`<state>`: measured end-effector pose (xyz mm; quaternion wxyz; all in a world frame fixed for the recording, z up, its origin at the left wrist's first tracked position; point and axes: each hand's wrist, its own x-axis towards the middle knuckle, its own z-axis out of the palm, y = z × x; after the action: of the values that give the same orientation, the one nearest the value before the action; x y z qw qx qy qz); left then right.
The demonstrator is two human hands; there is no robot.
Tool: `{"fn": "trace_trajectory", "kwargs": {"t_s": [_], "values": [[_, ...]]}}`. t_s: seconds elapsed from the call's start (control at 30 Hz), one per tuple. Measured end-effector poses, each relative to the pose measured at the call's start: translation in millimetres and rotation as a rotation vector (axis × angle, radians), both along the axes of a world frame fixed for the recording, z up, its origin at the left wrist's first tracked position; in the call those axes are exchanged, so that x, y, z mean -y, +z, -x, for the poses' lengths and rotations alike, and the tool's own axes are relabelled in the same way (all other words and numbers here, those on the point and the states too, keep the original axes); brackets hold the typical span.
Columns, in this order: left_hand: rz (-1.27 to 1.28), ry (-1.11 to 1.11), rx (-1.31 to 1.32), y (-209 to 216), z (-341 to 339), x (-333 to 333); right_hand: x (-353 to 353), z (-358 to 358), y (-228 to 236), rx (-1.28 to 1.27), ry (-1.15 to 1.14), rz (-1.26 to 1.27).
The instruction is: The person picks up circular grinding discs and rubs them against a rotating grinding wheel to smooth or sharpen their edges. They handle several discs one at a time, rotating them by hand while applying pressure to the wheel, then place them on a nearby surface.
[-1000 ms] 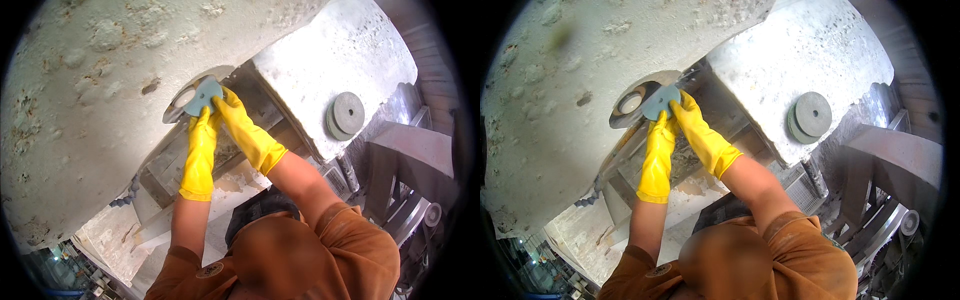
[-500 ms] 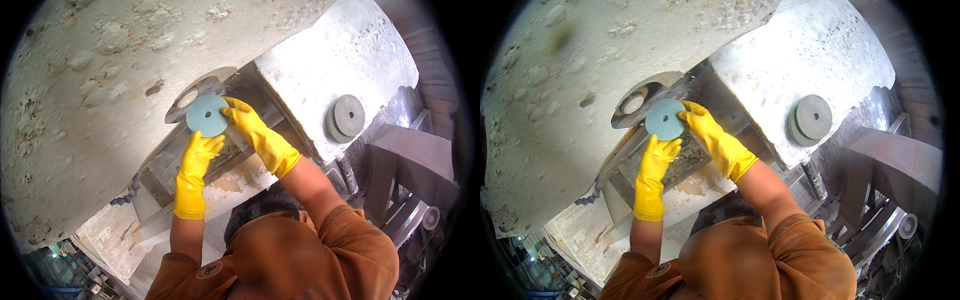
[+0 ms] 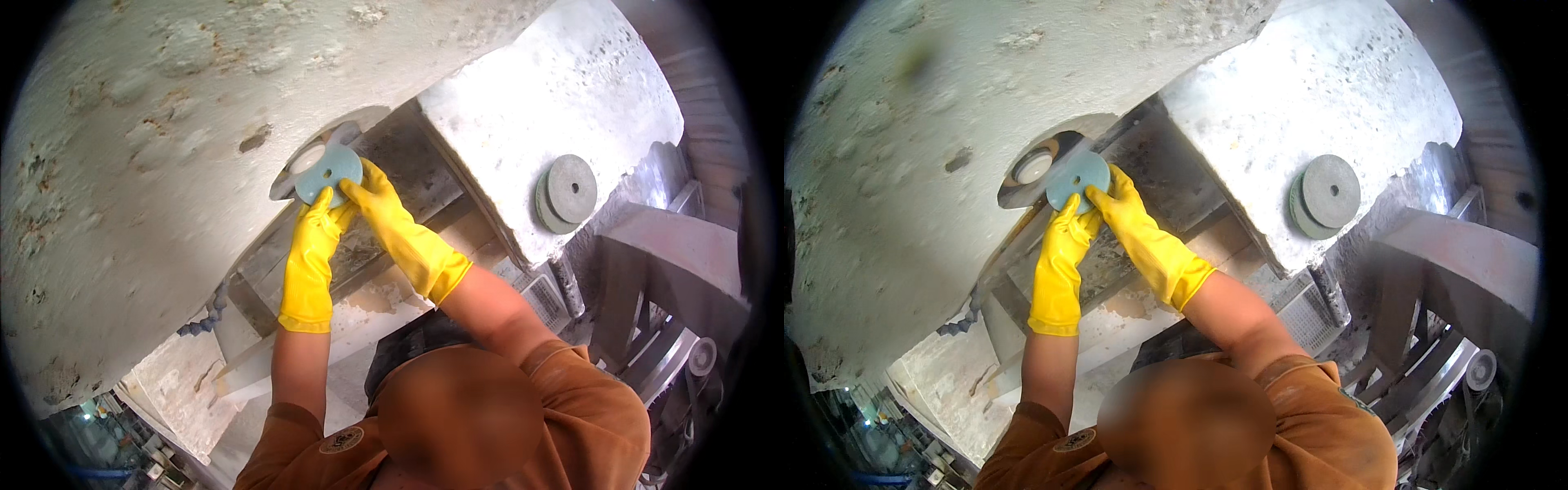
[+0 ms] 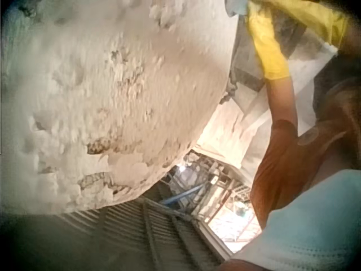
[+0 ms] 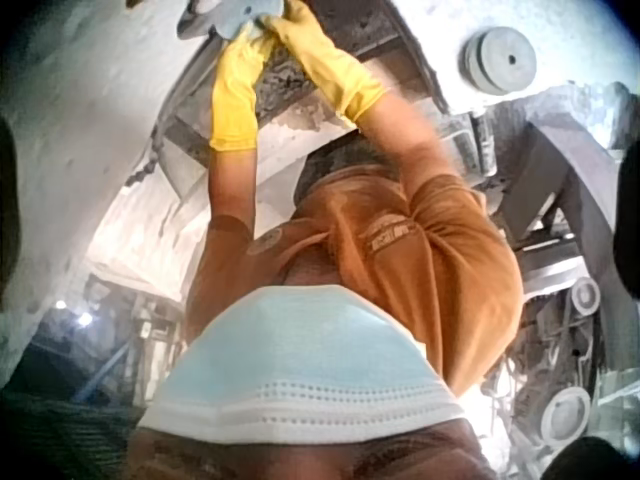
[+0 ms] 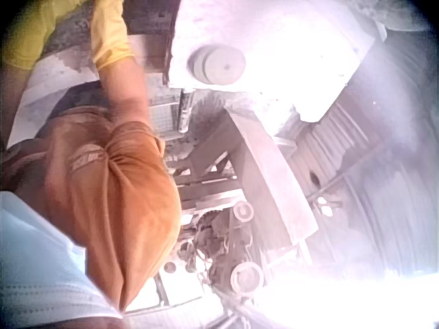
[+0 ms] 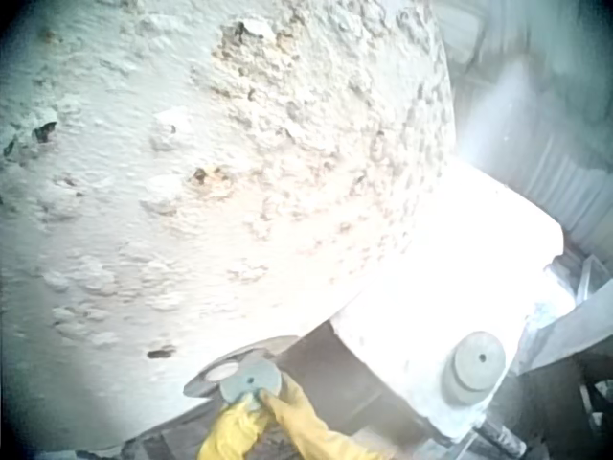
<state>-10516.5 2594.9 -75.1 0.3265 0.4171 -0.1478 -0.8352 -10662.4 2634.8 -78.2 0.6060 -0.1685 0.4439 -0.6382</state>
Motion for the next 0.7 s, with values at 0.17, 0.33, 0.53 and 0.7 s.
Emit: {"fn": "trace_trajectory", "kwargs": {"t_s": [0.17, 0.33, 0.53, 0.7], "values": [[-0.399, 0.210, -0.392, -23, -10, 20, 27, 0, -4, -0.041, -0.039, 0.075], [-0.540, 0.243, -0.491, -71, -31, 62, 59, -5, -20, -0.074, -0.053, 0.010], [-0.849, 0.392, -0.819, -58, -11, 54, 65, -3, -42, -0.075, -0.103, -0.040], [-0.964, 0.514, -0.886, -60, -41, 37, 39, -9, -14, -0.039, -0.027, 0.047]]}}
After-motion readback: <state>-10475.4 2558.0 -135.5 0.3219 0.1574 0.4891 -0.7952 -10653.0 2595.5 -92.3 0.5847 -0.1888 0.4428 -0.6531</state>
